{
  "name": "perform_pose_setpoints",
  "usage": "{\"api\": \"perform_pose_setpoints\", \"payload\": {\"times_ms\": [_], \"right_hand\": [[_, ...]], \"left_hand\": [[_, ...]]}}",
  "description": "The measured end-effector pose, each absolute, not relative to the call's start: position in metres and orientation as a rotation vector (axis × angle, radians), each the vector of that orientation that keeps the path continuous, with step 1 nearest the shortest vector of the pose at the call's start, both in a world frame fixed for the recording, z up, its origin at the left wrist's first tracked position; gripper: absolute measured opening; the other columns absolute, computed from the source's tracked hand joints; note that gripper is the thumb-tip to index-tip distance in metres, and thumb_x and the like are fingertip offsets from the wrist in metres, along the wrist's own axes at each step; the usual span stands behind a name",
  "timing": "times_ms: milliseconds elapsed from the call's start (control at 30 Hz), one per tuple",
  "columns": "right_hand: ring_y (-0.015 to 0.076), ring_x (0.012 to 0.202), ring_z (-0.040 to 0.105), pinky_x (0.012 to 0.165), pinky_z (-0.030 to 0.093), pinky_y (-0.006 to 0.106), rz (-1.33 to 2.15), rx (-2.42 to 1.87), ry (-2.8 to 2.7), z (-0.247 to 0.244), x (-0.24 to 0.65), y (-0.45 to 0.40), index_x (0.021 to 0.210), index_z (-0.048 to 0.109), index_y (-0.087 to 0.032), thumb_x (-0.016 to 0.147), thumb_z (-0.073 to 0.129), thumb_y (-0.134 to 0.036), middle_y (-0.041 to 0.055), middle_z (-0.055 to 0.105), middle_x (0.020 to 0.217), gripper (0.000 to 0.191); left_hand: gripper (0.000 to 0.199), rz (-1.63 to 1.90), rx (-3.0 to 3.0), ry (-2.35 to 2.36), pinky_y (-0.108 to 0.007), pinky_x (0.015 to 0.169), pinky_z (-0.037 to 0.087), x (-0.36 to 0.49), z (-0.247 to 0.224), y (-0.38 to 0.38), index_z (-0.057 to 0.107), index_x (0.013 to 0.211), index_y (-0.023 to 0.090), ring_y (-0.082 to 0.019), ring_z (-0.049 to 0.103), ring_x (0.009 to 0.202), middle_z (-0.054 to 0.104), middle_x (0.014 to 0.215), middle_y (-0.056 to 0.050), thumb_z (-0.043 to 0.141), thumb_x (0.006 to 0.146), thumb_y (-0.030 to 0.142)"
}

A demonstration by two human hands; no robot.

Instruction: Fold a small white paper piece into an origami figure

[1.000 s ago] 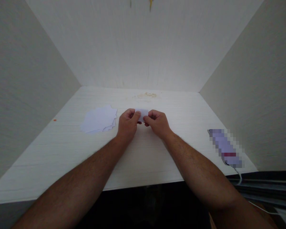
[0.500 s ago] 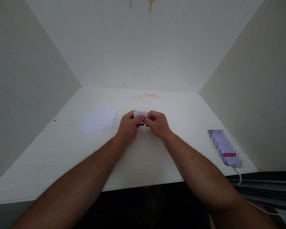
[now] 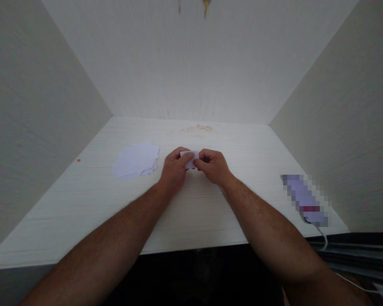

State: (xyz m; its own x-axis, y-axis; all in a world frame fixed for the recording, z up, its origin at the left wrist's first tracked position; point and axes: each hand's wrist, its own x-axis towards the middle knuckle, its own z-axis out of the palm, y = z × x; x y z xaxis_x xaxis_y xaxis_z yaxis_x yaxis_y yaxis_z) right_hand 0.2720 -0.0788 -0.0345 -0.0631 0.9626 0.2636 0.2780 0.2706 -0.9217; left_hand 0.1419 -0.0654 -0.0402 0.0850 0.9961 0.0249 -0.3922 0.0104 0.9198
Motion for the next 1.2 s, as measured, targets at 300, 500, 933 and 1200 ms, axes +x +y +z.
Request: {"api": "perform_pose_setpoints", "payload": {"times_ms": [300,500,933,1200], "right_hand": [[0.0082,0.052,0.038,0.051,0.029,0.024,0.813,-1.232,-1.581,-0.037,0.272,-0.078,0.058,0.05,-0.019,0.072,0.06,-0.025,-0.0061,0.045,0.053,0.019],[0.0083,0.051,0.038,0.05,0.029,0.024,0.796,-1.241,-1.568,-0.036,0.276,-0.078,0.056,0.05,-0.019,0.072,0.06,-0.026,-0.0059,0.045,0.051,0.019],[0.0077,0.049,0.038,0.047,0.028,0.023,0.8,-1.236,-1.545,-0.036,0.275,-0.078,0.058,0.05,-0.019,0.074,0.063,-0.03,-0.0057,0.046,0.05,0.023],[0.0092,0.054,0.045,0.051,0.035,0.024,0.803,-1.218,-1.505,-0.038,0.276,-0.075,0.068,0.056,-0.019,0.077,0.064,-0.035,-0.0032,0.053,0.06,0.02]], "left_hand": [[0.024,1.323,0.89,0.783,-0.023,0.049,0.039,0.138,-0.04,-0.061,0.058,0.064,0.017,-0.01,0.048,0.056,0.051,0.062,0.002,0.065,0.076,0.037],[0.018,1.228,0.988,0.817,-0.024,0.054,0.043,0.133,-0.041,-0.06,0.062,0.068,0.016,-0.011,0.053,0.056,0.059,0.061,0.002,0.077,0.062,0.023],[0.018,1.242,1.201,0.88,-0.023,0.057,0.043,0.131,-0.048,-0.057,0.064,0.068,0.015,-0.01,0.055,0.055,0.063,0.06,0.0,0.077,0.067,0.028],[0.021,1.272,1.041,0.82,-0.024,0.058,0.047,0.134,-0.043,-0.059,0.065,0.072,0.016,-0.012,0.056,0.062,0.063,0.068,-0.001,0.078,0.065,0.031]]}}
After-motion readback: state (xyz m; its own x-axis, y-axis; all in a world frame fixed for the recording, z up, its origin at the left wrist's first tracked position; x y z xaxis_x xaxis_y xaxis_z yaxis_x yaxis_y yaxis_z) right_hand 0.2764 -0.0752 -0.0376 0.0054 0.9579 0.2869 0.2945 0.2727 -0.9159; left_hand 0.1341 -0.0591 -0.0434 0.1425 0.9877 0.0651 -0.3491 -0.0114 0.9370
